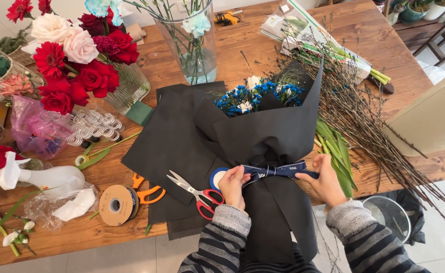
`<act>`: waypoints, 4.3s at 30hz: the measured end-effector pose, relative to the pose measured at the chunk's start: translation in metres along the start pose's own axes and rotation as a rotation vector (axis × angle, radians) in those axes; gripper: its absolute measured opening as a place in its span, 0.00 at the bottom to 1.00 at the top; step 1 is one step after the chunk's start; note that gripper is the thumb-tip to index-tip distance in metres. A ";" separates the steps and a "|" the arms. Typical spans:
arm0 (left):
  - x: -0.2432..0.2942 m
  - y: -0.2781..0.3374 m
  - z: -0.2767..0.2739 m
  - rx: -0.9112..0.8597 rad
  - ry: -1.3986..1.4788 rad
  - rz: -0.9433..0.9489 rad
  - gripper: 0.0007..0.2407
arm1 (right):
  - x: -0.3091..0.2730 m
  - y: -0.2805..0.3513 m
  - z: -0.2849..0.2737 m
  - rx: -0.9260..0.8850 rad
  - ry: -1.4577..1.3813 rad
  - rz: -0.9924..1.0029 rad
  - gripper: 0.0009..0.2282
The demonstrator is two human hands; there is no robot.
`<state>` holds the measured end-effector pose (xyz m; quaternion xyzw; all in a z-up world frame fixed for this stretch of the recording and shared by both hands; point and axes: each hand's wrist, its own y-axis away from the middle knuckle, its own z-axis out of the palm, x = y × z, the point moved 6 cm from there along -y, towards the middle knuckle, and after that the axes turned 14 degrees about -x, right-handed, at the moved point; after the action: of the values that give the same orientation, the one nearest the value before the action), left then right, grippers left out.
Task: The person opens a wooden drawer to retrieve a roll of blue ribbon and carries it to a work table. The person then measures a length of the ribbon against a black-wrapped flower bouquet, cuts the ribbon using scissors, and ties it into a bow around the bouquet.
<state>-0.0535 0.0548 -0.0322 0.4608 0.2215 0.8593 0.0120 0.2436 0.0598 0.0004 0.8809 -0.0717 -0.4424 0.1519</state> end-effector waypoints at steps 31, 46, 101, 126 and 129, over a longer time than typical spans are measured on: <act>-0.032 -0.015 -0.017 -0.080 0.066 -0.115 0.15 | 0.038 0.015 0.016 -0.058 -0.898 0.216 0.13; 0.029 0.015 -0.009 0.165 -0.007 -0.074 0.08 | 0.041 -0.046 0.029 0.052 -0.498 -0.102 0.17; 0.065 0.035 -0.150 0.150 -1.333 -0.087 0.04 | -0.098 -0.011 0.063 -0.062 0.589 -0.328 0.03; -0.009 0.010 0.082 -0.556 -1.864 0.755 0.08 | -0.005 0.066 -0.023 -0.207 0.168 -0.170 0.07; -0.008 0.013 0.079 -0.532 -1.851 0.791 0.07 | 0.002 0.066 -0.028 -0.229 0.170 -0.128 0.08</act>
<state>0.0167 0.0705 0.0040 0.9621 -0.2378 0.1335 -0.0041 0.2679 0.0027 0.0363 0.8949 0.0488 -0.3803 0.2284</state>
